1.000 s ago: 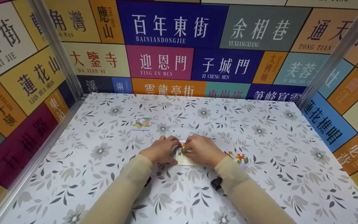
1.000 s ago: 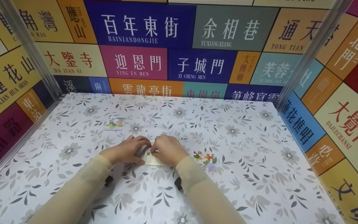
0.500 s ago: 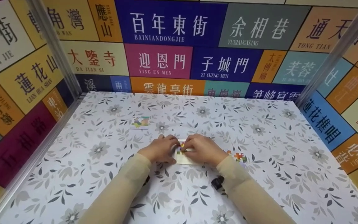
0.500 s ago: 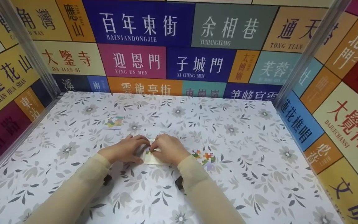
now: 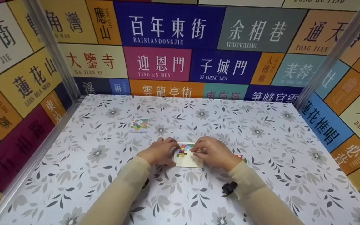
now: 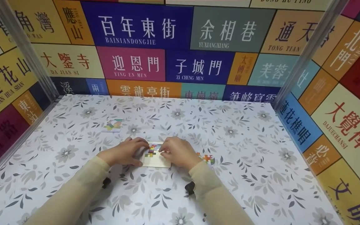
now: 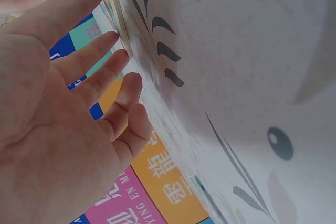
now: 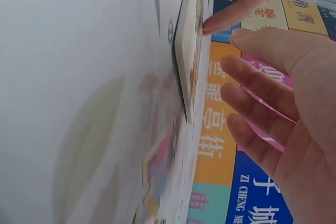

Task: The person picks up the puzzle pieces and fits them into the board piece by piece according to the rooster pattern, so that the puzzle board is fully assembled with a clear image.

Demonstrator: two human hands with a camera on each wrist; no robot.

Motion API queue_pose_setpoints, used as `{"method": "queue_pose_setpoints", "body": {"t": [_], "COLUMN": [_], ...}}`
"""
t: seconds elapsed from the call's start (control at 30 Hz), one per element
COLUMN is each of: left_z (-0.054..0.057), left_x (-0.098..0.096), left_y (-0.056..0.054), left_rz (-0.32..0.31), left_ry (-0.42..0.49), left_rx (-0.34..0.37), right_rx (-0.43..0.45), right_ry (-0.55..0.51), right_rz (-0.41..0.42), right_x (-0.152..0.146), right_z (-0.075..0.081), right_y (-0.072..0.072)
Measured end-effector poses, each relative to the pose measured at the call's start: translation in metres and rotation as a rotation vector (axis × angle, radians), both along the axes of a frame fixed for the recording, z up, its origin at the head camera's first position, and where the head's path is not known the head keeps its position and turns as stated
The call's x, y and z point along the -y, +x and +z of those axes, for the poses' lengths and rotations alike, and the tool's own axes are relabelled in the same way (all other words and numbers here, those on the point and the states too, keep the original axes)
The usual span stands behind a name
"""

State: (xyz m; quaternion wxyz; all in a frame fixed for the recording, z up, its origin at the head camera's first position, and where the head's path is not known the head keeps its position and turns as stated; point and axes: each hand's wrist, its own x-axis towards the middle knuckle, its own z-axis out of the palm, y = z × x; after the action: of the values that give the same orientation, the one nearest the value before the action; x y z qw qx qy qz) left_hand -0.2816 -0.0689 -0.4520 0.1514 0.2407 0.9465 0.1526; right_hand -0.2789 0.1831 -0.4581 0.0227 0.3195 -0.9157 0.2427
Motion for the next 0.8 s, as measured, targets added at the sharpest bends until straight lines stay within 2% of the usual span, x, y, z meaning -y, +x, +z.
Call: {"method": "queue_pose_setpoints", "body": {"t": [0.3, 0.8], "left_z": [0.0, 0.0], "left_x": [0.003, -0.001], "left_y": [0.002, 0.001], "left_rz": [-0.023, 0.004], "left_ry": [-0.002, 0.002], "left_rx": [-0.028, 0.008], "right_rx": [0.025, 0.017], "right_ry": [0.018, 0.004], "right_rz": [-0.062, -0.132], "right_x": [-0.026, -0.056], "right_z": [-0.002, -0.005], "right_y": [0.008, 0.011]}}
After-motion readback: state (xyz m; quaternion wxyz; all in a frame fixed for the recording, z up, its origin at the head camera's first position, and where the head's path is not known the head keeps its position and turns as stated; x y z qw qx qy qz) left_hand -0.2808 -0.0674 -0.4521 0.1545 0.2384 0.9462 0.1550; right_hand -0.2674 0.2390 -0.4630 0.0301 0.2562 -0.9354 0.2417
